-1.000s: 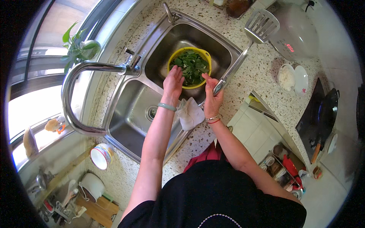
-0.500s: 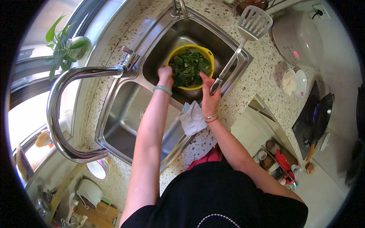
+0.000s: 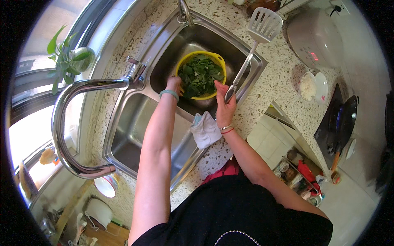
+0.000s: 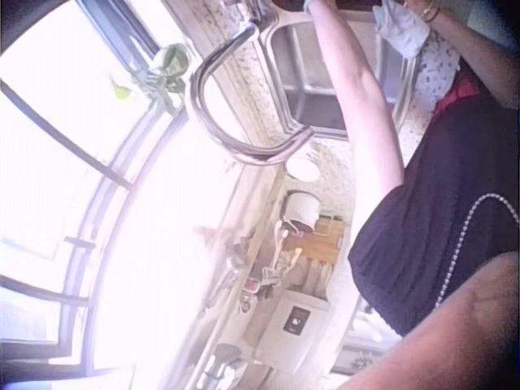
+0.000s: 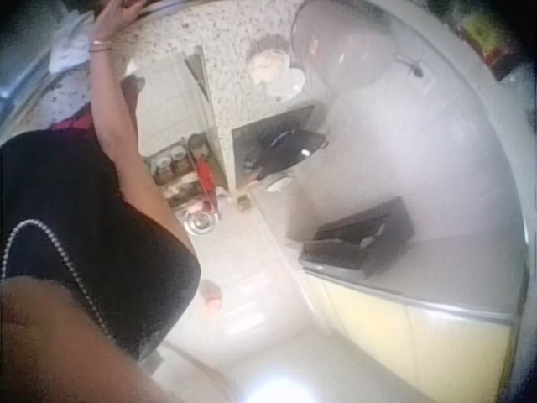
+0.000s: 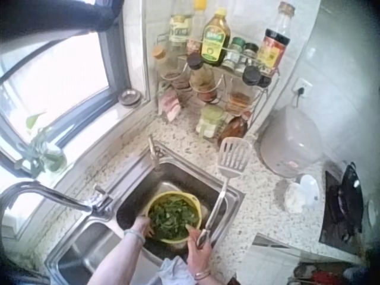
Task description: The person prepares a wok by pouring oil into it, then adds leafy green vegetables from a yellow colander. They stir-fry the vegetables using a spatula, add water from a bowl, and season the dish with a spoonful of white powder.
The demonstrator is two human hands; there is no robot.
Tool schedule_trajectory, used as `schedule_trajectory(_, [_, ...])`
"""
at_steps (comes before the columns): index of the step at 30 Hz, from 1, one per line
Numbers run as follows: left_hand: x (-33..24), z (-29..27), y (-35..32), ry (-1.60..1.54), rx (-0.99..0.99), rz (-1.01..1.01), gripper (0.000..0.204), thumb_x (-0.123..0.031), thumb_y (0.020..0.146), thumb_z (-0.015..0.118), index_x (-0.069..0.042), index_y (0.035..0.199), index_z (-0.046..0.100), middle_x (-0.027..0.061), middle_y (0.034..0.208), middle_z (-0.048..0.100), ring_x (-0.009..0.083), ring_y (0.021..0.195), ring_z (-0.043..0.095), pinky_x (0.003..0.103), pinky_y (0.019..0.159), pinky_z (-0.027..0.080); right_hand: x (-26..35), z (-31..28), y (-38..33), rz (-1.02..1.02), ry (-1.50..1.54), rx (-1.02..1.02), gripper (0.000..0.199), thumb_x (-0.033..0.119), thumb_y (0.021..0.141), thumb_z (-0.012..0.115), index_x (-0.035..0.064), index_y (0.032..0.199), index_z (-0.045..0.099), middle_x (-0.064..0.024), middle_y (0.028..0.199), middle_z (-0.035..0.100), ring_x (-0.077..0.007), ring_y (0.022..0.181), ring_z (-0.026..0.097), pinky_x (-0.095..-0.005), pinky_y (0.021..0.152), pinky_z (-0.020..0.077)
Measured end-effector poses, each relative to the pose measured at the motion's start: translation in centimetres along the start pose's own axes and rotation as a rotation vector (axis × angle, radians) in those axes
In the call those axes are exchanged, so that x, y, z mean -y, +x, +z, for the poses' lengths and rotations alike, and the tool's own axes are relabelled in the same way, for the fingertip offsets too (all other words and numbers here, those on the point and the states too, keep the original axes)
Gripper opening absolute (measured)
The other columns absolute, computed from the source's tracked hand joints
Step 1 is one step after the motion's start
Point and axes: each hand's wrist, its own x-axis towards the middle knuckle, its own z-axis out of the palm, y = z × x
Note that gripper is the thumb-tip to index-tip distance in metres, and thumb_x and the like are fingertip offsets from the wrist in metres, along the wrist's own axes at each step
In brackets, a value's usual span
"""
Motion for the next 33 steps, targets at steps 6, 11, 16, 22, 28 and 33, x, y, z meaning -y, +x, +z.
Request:
schedule_trajectory(6, [-0.9,0.4,-3.6,-0.043,0.014,0.140,0.033,-0.001,0.082,0.041,-0.005,0.113,0.053,0.0207,0.096,0.057,0.0331,0.074,0.061,0.053,0.057,0.051,1.2,-0.2,-0.2,0.004,-0.037,0.006,0.018,0.000,0.091,0.049,-0.0020,0.108,0.050,-0.0162,0.117,0.058,-0.0213,0.113,0.054,-0.0312,0.100,0.0399])
schedule_trajectory(11, [-2.7,0.6,-9.5,-0.021,0.077,0.274,0.030,0.004,0.080,0.045,-0.001,0.108,0.054,0.0153,0.090,0.061,0.0293,0.073,0.065,0.046,0.053,0.056,2.1,-0.8,-0.5,0.013,-0.114,0.002,0.020,0.001,0.090,0.050,-0.0010,0.109,0.051,-0.0140,0.118,0.058,-0.0196,0.113,0.054,-0.0295,0.099,0.0396])
schedule_trajectory(16, [-3.8,-0.4,-17.5,-0.005,0.142,0.405,0.031,0.004,0.079,0.049,0.003,0.109,0.051,0.0131,0.092,0.062,0.0256,0.074,0.066,0.038,0.055,0.058,5.0,-1.7,-0.7,-0.056,-0.105,0.004,0.022,0.000,0.088,0.051,-0.0005,0.110,0.052,-0.0119,0.126,0.054,-0.0181,0.116,0.050,-0.0294,0.100,0.0381])
schedule_trajectory(22, [-2.4,-0.4,-25.3,0.005,0.205,0.498,0.032,0.000,0.078,0.053,0.002,0.110,0.051,0.0117,0.093,0.063,0.0222,0.074,0.066,0.035,0.057,0.058,9.6,-4.3,-1.8,-0.120,-0.150,0.051,0.023,-0.002,0.088,0.051,-0.0006,0.111,0.052,-0.0122,0.132,0.047,-0.0171,0.118,0.047,-0.0305,0.100,0.0384])
schedule_trajectory(28, [-0.6,2.5,-30.7,-0.021,0.345,0.452,0.028,-0.004,0.079,0.052,0.001,0.107,0.054,0.0102,0.094,0.063,0.0216,0.077,0.065,0.033,0.066,0.057,14.6,-7.9,-3.7,-0.182,-0.004,0.051,0.021,-0.003,0.086,0.053,-0.0014,0.107,0.054,-0.0114,0.129,0.051,-0.0151,0.113,0.050,-0.0277,0.095,0.0398])
schedule_trajectory(33, [-0.2,9.3,-36.9,-0.228,0.516,0.453,0.039,0.000,0.080,0.045,0.001,0.120,0.045,0.0140,0.111,0.057,0.0304,0.097,0.060,0.044,0.082,0.054,18.3,-13.6,-4.8,-0.216,-0.004,0.022,0.023,-0.004,0.087,0.053,-0.0013,0.109,0.053,-0.0119,0.128,0.051,-0.0183,0.116,0.050,-0.0299,0.095,0.0419])
